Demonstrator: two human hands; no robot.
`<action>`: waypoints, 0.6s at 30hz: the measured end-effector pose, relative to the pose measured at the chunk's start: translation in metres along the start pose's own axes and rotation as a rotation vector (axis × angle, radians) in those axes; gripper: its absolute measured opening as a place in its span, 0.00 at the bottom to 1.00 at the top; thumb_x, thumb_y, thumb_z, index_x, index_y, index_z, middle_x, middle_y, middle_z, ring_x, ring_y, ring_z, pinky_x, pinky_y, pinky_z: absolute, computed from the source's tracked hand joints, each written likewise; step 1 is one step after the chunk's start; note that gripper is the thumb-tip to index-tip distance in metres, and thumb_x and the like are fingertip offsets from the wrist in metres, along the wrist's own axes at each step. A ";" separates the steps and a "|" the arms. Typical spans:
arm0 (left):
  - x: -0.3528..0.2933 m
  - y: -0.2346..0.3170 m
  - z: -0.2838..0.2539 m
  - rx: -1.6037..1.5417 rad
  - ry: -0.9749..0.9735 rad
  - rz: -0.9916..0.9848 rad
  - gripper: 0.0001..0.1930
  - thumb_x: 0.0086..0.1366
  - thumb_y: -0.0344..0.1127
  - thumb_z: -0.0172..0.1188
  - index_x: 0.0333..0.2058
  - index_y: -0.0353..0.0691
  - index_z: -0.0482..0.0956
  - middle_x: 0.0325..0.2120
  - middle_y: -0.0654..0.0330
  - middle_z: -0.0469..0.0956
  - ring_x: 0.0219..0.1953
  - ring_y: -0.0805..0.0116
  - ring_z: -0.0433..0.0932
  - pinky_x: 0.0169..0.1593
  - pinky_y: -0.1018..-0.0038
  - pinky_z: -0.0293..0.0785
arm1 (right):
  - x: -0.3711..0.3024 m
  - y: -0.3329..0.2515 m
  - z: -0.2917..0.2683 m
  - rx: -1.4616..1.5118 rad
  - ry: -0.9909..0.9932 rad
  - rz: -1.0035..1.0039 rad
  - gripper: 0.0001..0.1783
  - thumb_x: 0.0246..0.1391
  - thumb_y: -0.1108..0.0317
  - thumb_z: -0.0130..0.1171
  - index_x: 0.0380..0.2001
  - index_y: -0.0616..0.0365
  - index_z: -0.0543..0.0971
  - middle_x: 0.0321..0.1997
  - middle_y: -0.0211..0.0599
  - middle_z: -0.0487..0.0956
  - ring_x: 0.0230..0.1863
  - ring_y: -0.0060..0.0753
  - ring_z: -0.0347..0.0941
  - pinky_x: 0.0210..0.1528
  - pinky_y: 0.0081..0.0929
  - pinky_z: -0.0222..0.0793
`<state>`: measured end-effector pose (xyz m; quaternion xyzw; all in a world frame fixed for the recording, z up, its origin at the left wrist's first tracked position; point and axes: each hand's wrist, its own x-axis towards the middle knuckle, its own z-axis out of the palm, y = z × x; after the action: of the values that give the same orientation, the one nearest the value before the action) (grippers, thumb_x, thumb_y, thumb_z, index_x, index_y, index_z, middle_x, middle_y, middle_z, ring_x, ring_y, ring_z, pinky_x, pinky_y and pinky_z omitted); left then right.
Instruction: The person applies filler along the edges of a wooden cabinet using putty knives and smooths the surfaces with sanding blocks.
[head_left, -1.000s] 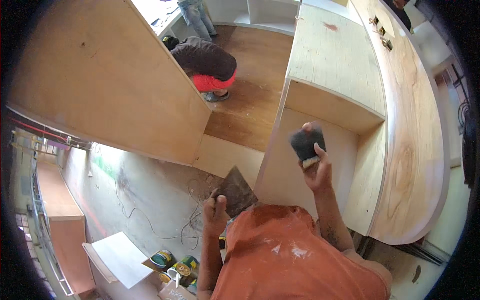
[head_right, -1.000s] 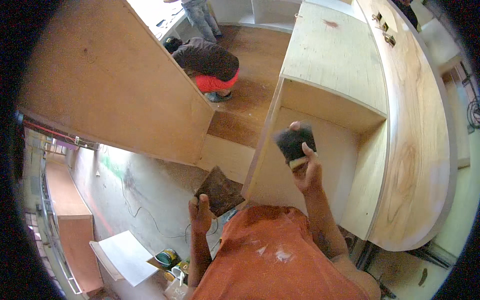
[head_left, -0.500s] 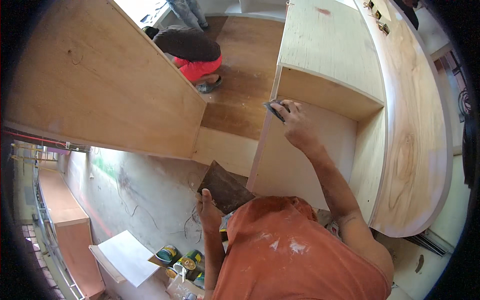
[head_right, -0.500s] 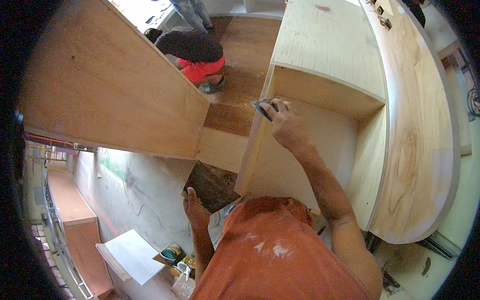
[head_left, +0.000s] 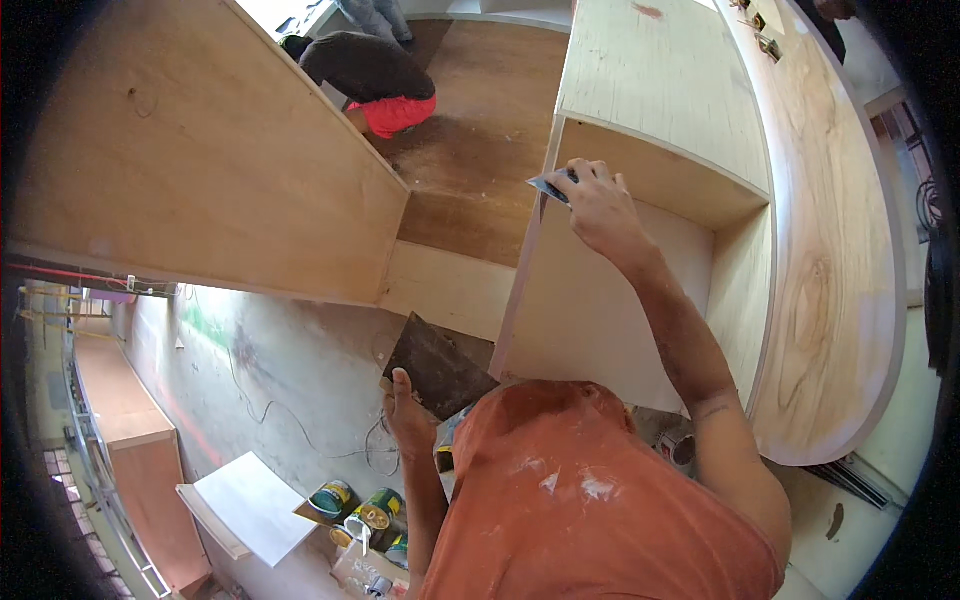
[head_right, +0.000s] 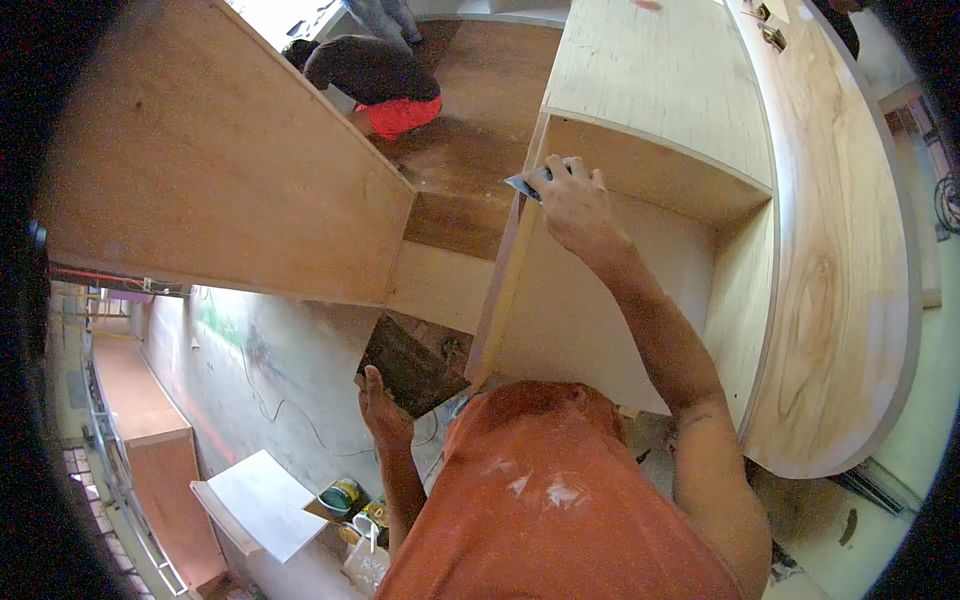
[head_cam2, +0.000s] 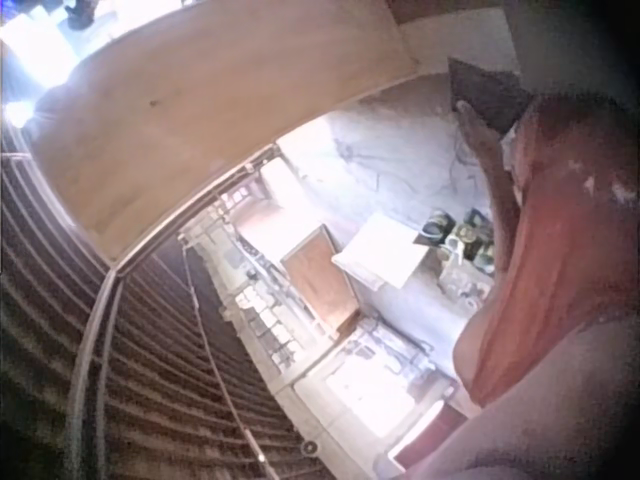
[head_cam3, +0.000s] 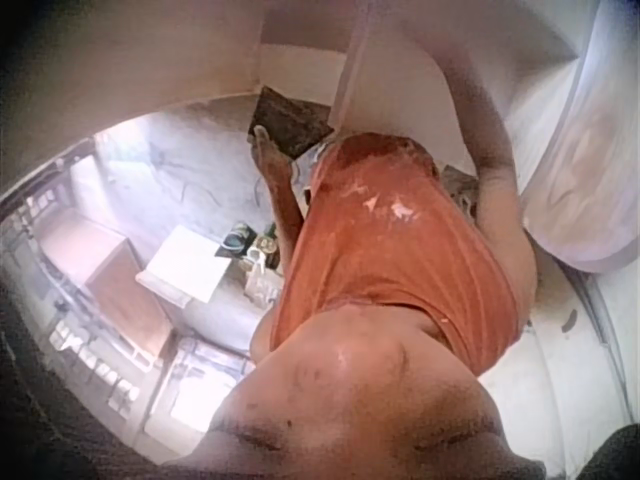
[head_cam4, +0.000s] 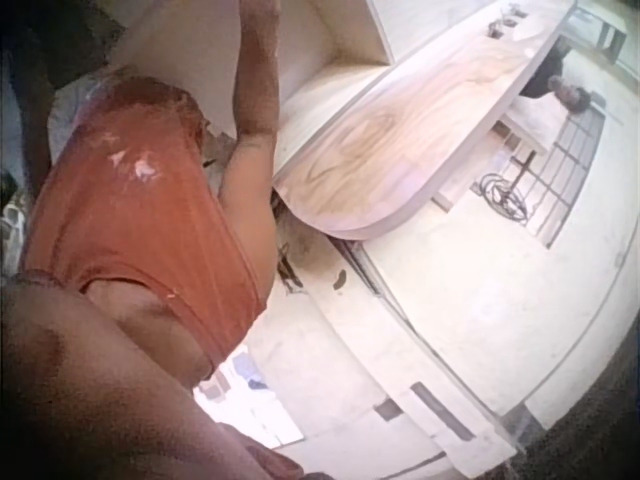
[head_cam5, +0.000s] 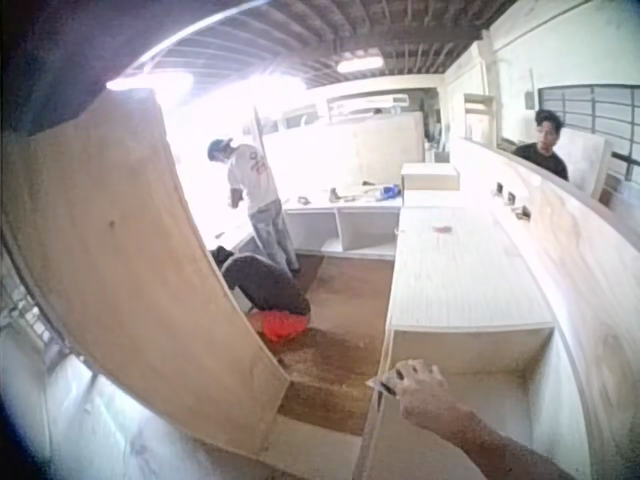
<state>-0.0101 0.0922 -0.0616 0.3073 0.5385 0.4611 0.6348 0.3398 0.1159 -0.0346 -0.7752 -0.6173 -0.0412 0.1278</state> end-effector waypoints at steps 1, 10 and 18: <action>-0.001 0.004 0.001 0.025 0.023 -0.001 0.16 0.66 0.47 0.53 0.38 0.38 0.72 0.31 0.65 0.73 0.31 0.73 0.72 0.36 0.76 0.70 | -0.001 -0.002 0.003 -0.001 -0.002 -0.001 0.20 0.52 0.75 0.48 0.49 0.45 0.72 0.51 0.39 0.70 0.55 0.44 0.65 0.51 0.50 0.63; -0.005 0.007 0.003 -0.117 0.048 -0.033 0.17 0.65 0.44 0.55 0.41 0.34 0.73 0.35 0.59 0.75 0.35 0.69 0.75 0.38 0.72 0.73 | -0.058 -0.052 0.013 -0.123 -0.051 -0.130 0.21 0.50 0.73 0.51 0.50 0.49 0.71 0.53 0.44 0.68 0.58 0.51 0.60 0.49 0.54 0.63; -0.006 0.003 0.030 -0.396 -0.186 -0.364 0.21 0.67 0.46 0.49 0.48 0.34 0.70 0.43 0.52 0.76 0.44 0.57 0.77 0.49 0.61 0.74 | -0.082 -0.070 -0.034 0.218 -0.240 -0.189 0.28 0.46 0.79 0.51 0.53 0.47 0.69 0.54 0.42 0.67 0.59 0.51 0.59 0.53 0.49 0.60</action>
<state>0.0183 0.0912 -0.0499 0.1166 0.4237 0.4057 0.8014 0.2561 0.0443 -0.0099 -0.6946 -0.6991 0.1067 0.1321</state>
